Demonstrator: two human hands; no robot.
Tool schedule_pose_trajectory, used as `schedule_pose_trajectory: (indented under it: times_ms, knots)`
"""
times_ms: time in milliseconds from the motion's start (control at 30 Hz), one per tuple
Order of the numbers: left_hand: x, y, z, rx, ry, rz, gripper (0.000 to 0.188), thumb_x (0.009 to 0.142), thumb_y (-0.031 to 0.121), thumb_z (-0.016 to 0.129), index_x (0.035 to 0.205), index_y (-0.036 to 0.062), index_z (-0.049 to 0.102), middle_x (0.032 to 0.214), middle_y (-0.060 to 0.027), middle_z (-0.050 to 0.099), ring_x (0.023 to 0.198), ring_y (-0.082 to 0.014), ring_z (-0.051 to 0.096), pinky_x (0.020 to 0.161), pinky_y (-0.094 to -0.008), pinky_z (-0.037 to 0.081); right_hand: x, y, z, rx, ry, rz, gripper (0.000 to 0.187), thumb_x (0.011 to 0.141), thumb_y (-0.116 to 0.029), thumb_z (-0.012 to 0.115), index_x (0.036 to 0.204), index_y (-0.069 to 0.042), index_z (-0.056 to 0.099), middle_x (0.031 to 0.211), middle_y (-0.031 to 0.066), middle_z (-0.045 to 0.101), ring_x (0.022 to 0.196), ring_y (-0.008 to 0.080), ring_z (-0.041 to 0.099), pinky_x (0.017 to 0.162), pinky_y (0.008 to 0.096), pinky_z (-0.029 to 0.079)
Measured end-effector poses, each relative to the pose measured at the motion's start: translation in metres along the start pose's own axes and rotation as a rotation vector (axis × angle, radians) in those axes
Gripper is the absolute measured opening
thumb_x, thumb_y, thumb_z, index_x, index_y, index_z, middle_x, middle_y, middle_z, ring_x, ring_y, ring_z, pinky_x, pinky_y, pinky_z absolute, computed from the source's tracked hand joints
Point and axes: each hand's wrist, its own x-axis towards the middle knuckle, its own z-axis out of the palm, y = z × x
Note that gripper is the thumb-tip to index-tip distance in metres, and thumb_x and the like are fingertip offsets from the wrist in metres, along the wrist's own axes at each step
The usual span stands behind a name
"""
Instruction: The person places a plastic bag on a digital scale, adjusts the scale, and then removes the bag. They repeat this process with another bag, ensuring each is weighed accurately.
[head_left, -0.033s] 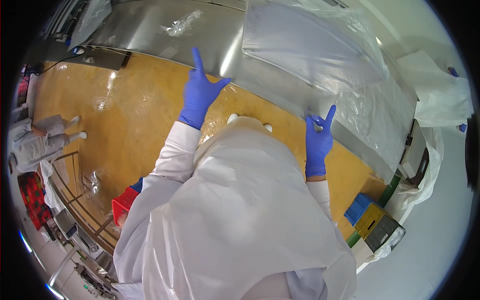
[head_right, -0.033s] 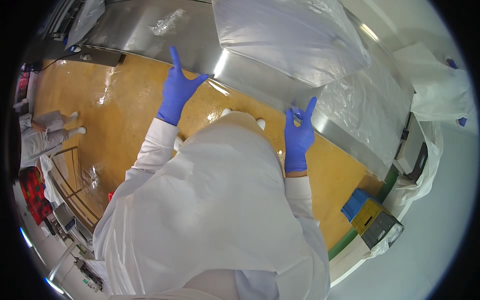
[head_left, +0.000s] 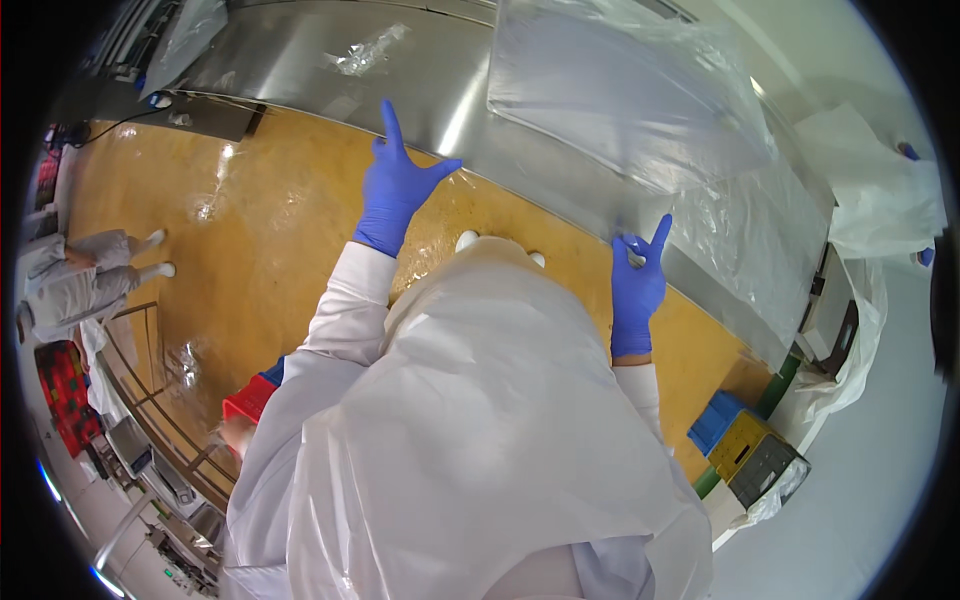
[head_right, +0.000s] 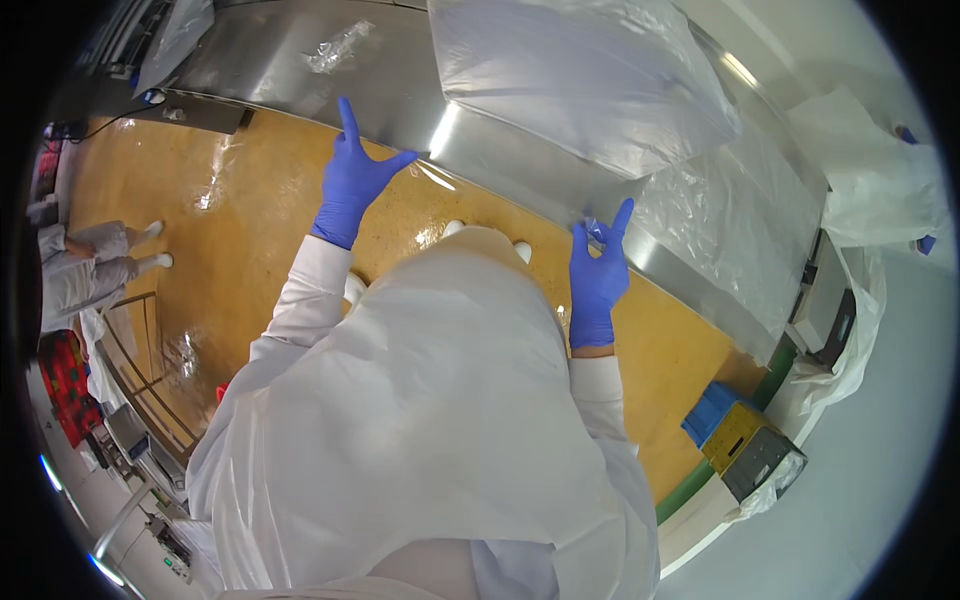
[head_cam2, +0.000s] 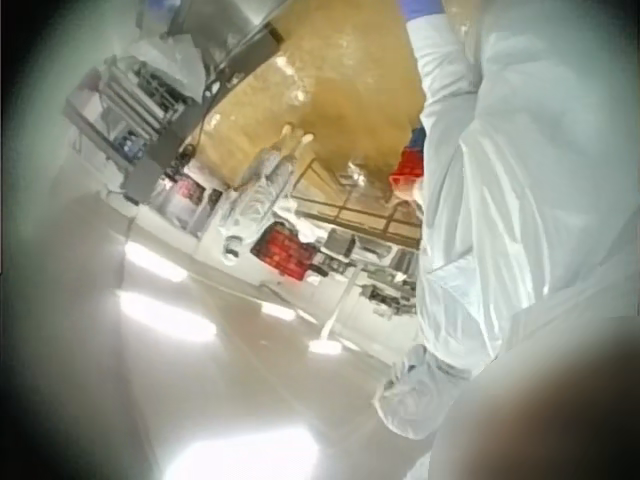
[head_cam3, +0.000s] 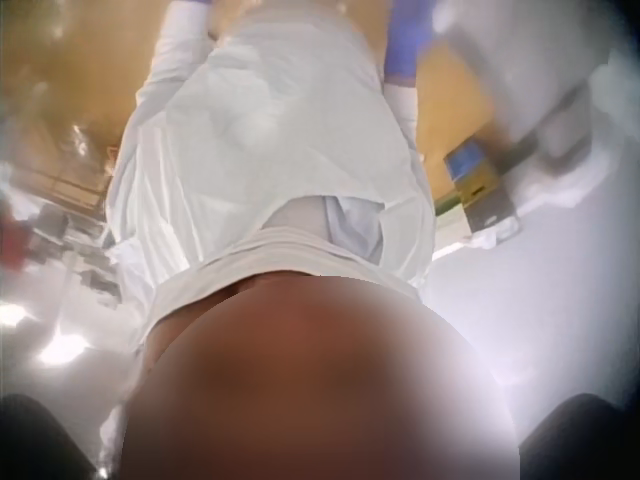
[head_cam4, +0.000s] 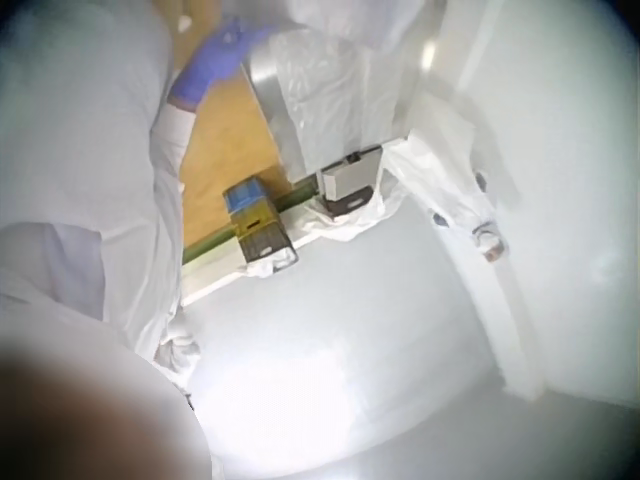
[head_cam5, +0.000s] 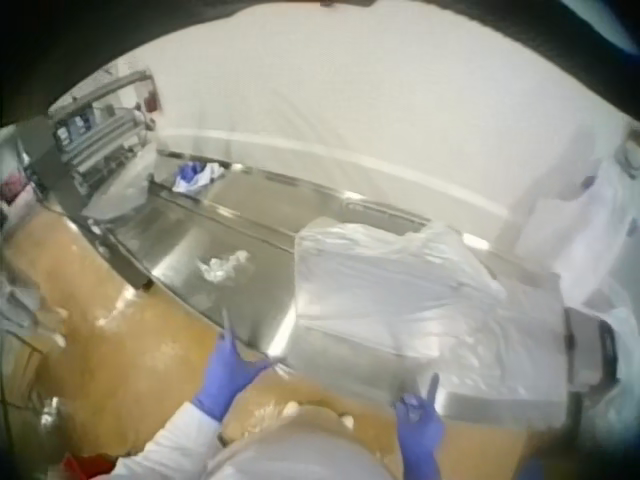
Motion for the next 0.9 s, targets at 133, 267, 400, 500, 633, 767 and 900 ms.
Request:
schedule_pose_trajectory:
  times_ms: [133, 267, 400, 500, 633, 767, 900]
  knots:
    - [0.004, -0.008, -0.003, -0.049, 0.028, -0.036, 0.127, 0.06, 0.054, 0.077, 0.144, 0.005, -0.005, 0.108, -0.0306, 0.047, 0.083, -0.043, 0.058, 0.071, -0.043, 0.05, 0.009, 0.002, -0.01, -0.045, 0.039, -0.039, 0.092, 0.072, -0.034, 0.07, 0.146, -0.02, 0.018, 0.129, 0.0134, 0.052, 0.111, 0.0325, 0.055, 0.092, 0.0378, 0.043]
    - [0.0, -0.011, -0.016, -0.169, -0.015, -0.133, 0.119, 0.066, 0.052, 0.074, 0.145, 0.0063, -0.002, 0.107, -0.0295, 0.047, 0.085, -0.0416, 0.057, 0.074, -0.042, 0.049, 0.008, -0.001, -0.016, -0.049, 0.083, -0.15, 0.089, 0.071, -0.032, 0.071, 0.144, -0.013, 0.023, 0.134, 0.0163, 0.047, 0.113, 0.0355, 0.053, 0.091, 0.0392, 0.043]
    - [0.018, 0.003, -0.047, -0.279, 0.072, -0.045, 0.076, 0.076, 0.039, 0.07, 0.136, 0.0075, 0.036, 0.111, -0.0238, 0.051, 0.088, -0.0364, 0.059, 0.076, -0.0401, 0.049, 0.021, -0.028, -0.033, 0.012, 0.159, -0.527, 0.055, 0.078, -0.016, 0.068, 0.13, -0.008, 0.049, 0.132, 0.014, 0.049, 0.108, 0.0266, 0.055, 0.087, 0.0362, 0.042]
    - [0.035, 0.056, -0.065, -0.51, 0.433, 0.468, 0.028, 0.081, 0.021, 0.066, 0.105, 0.0066, 0.062, 0.112, -0.0134, 0.058, 0.099, -0.0313, 0.058, 0.084, -0.0393, 0.048, 0.046, -0.067, -0.06, -0.153, 0.495, -1.067, 0.043, 0.081, -0.01, 0.066, 0.123, -0.008, 0.055, 0.128, 0.0126, 0.052, 0.11, 0.0258, 0.053, 0.089, 0.0353, 0.04]
    - [0.056, 0.147, -0.076, -0.493, 0.418, 0.869, 0.041, 0.08, 0.029, 0.065, 0.116, 0.0102, 0.057, 0.117, -0.0119, 0.056, 0.113, -0.0302, 0.051, 0.096, -0.0422, 0.04, 0.095, -0.124, -0.088, -0.23, 0.505, -1.219, 0.043, 0.081, -0.009, 0.065, 0.123, -0.006, 0.055, 0.123, 0.0134, 0.055, 0.114, 0.0299, 0.051, 0.092, 0.0375, 0.04]
    - [0.07, 0.189, -0.081, -0.312, 0.209, 0.944, 0.047, 0.081, 0.035, 0.062, 0.121, 0.0115, 0.055, 0.12, -0.0104, 0.054, 0.113, -0.0286, 0.049, 0.093, -0.0409, 0.038, 0.126, -0.157, -0.089, -0.066, 0.173, -1.083, 0.043, 0.082, -0.01, 0.064, 0.123, -0.004, 0.053, 0.121, 0.0154, 0.055, 0.112, 0.0317, 0.052, 0.092, 0.0381, 0.041]
    - [0.083, 0.196, -0.082, -0.093, 0.121, 0.911, 0.032, 0.081, 0.032, 0.059, 0.107, 0.0145, 0.063, 0.105, -0.0054, 0.061, 0.104, -0.0245, 0.054, 0.087, -0.0371, 0.04, 0.132, -0.164, -0.097, -0.148, 0.12, -0.952, 0.04, 0.082, -0.009, 0.063, 0.12, 0.0, 0.055, 0.115, 0.0168, 0.058, 0.103, 0.0299, 0.056, 0.088, 0.0366, 0.043]
